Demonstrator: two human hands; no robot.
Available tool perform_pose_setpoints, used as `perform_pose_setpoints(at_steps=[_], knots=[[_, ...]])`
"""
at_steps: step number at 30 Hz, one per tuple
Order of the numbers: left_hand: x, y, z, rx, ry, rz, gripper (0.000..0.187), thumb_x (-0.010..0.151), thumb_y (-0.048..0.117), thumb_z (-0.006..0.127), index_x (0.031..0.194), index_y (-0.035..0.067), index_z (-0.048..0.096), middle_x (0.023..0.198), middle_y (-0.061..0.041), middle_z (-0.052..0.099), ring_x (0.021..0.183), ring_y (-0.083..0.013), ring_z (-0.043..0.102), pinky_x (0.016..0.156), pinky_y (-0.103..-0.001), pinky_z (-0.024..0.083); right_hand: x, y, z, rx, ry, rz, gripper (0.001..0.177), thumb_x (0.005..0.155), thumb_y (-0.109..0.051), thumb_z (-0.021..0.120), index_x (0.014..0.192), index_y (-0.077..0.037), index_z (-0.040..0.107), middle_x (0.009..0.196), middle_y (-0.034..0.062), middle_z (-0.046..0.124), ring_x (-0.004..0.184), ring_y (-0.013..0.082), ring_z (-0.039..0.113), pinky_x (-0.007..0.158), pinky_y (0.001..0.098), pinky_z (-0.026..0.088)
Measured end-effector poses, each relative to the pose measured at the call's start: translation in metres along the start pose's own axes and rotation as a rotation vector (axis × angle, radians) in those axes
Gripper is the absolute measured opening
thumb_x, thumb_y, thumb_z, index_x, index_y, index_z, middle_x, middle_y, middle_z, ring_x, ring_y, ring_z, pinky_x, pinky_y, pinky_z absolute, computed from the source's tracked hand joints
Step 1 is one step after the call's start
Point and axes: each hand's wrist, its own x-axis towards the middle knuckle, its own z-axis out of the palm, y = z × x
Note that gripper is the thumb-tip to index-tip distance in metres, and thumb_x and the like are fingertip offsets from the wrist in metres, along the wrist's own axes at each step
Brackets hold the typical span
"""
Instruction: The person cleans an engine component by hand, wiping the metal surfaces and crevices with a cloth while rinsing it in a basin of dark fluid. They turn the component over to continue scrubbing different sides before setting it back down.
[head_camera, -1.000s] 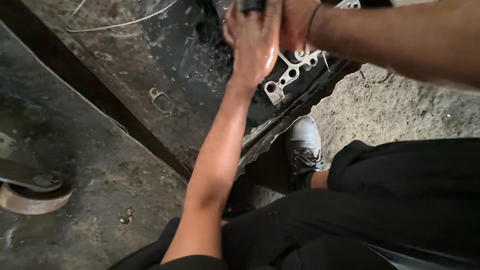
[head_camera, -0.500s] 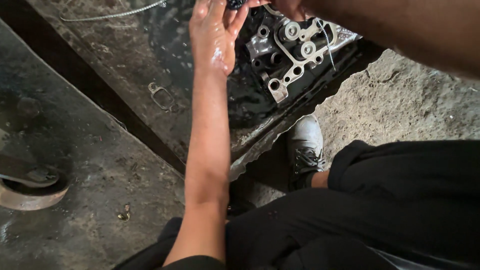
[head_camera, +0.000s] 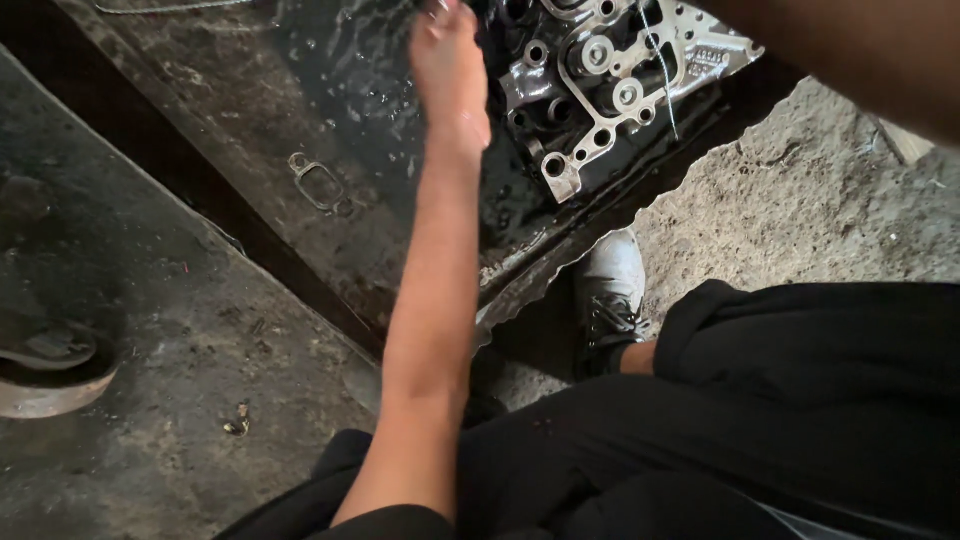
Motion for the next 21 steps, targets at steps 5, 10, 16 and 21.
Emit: perform_pose_setpoints(at_steps=[5,10,16,21], knots=[[-0.003,-0.073,0.004,0.572,0.037,0.05,0.037,0.099,0.029,0.06,0.125,0.002,0.06,0.112,-0.021,0.066,0.102,-0.0338,0.064,0.094,-0.047,0.051,-0.019,0.009,0.002,-0.125,0.033,0.046,0.034,0.11,-0.029,0.054,0.12,0.001,0.064,0.113,0.0185,0.068,0.102,0.03,0.067,0.093,0.0429,0.054],[-0.018,-0.064,0.027,1.065,0.145,0.301,0.065,0.088,0.04,0.068,0.143,0.009,0.054,0.136,-0.025,0.055,0.128,-0.0424,0.051,0.109,-0.055,0.042,-0.025,0.017,0.009,-0.244,0.065,0.101,0.033,0.11,-0.029,0.053,0.119,0.002,0.064,0.11,0.019,0.068,0.098,0.0302,0.068,0.089,0.0426,0.055],[-0.021,-0.06,0.025,1.083,0.114,0.447,0.06,0.09,0.038,0.066,0.141,0.01,0.054,0.141,-0.021,0.056,0.135,-0.0426,0.047,0.112,-0.058,0.042,-0.026,0.02,0.017,-0.393,0.104,0.156,0.033,0.111,-0.028,0.051,0.117,0.002,0.065,0.106,0.0195,0.069,0.094,0.0304,0.068,0.084,0.0422,0.056],[-0.022,-0.059,0.023,1.08,0.105,0.502,0.062,0.089,0.038,0.068,0.141,0.008,0.052,0.139,-0.02,0.057,0.133,-0.0428,0.048,0.114,-0.058,0.041,-0.022,0.019,0.023,-0.521,0.131,0.204,0.033,0.112,-0.027,0.05,0.115,0.003,0.065,0.103,0.0199,0.069,0.09,0.0306,0.069,0.08,0.0418,0.056]])
